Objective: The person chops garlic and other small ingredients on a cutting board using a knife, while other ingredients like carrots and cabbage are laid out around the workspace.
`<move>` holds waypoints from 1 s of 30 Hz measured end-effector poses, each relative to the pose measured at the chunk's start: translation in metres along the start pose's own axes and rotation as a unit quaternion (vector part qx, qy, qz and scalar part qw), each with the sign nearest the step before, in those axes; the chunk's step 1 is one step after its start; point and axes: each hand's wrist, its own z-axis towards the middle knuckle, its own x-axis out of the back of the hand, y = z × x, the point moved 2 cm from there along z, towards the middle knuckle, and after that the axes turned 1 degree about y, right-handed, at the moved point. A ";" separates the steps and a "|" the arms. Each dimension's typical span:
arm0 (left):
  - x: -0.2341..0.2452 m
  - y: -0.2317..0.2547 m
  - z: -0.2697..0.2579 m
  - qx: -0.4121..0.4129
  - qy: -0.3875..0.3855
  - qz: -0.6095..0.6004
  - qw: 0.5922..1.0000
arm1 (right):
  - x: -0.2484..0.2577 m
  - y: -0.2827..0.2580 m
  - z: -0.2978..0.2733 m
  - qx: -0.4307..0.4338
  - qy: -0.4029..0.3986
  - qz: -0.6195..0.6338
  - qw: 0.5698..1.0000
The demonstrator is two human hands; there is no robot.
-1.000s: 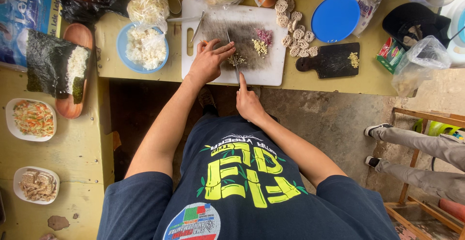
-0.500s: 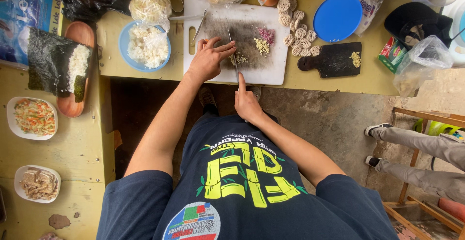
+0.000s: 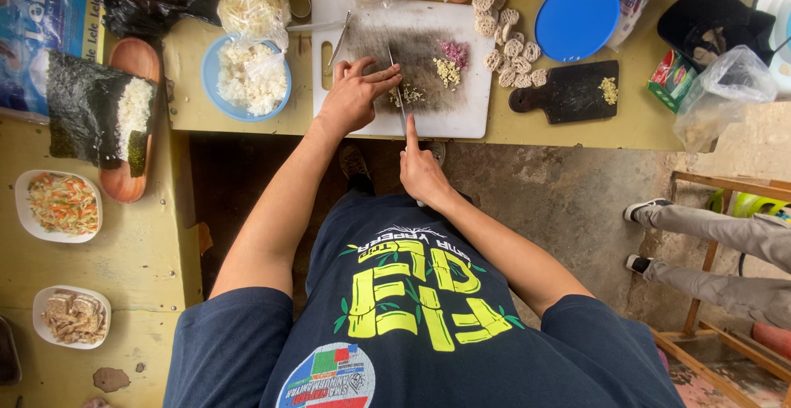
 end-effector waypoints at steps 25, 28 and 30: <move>0.003 -0.007 0.000 -0.017 -0.020 0.009 1.000 | -0.020 0.001 0.000 0.006 0.029 0.040 0.999; 0.002 -0.007 0.003 -0.012 -0.021 0.013 1.000 | -0.013 0.007 -0.001 0.020 0.026 0.056 0.998; -0.001 -0.006 0.003 -0.015 -0.017 0.018 1.000 | -0.014 0.010 -0.001 0.014 0.027 0.045 0.999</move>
